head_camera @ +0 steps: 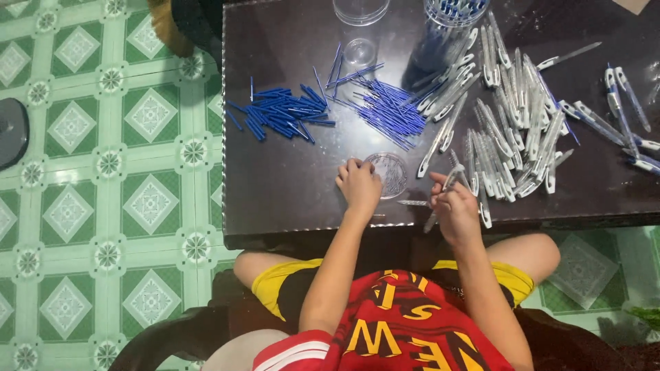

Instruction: Assembling ballpoint pens by inserting ink refills into pen bodies and attaching caps.

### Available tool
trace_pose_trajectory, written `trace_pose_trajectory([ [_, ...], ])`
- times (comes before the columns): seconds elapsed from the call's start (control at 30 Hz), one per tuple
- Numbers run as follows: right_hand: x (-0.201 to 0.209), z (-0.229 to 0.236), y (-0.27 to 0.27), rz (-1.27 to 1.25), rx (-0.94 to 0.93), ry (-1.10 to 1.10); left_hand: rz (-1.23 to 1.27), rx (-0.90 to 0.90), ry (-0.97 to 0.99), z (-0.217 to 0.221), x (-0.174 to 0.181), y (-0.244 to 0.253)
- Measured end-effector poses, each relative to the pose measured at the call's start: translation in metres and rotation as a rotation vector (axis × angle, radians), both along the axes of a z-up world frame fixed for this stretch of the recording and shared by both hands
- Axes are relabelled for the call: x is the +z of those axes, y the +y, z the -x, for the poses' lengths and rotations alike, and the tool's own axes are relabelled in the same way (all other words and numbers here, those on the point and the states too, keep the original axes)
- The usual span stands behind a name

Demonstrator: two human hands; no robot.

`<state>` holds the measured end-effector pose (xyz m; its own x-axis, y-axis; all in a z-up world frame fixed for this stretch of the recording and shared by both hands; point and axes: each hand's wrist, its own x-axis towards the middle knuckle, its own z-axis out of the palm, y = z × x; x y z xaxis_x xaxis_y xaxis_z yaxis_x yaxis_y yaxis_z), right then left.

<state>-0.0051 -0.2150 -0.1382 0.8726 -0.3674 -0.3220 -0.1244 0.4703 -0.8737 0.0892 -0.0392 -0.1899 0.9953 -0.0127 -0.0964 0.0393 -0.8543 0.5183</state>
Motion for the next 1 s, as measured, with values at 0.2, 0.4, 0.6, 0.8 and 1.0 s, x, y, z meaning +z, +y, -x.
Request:
trace_pose_trajectory([
  [0.2, 0.032, -0.001, 0.011, 0.12, 0.16, 0.067, 0.233, 0.173, 0.097, -0.007, -0.007, 0.009],
  [0.4, 0.012, -0.006, 0.016, 0.345, 0.404, 0.052, 0.655, 0.25, 0.015, -0.004, 0.021, 0.016],
  [0.6, 0.034, -0.015, 0.028, 0.476, 0.551, 0.044, 0.772, 0.264, -0.018, 0.004, 0.033, 0.017],
  [0.8, 0.034, -0.016, 0.031, 0.601, 0.586, 0.106, 0.948, 0.196, -0.005, 0.016, 0.051, 0.023],
  [1.0, 0.041, -0.02, 0.039, 0.643, 0.58, 0.105, 0.994, 0.131, -0.045, 0.021, 0.057, 0.023],
])
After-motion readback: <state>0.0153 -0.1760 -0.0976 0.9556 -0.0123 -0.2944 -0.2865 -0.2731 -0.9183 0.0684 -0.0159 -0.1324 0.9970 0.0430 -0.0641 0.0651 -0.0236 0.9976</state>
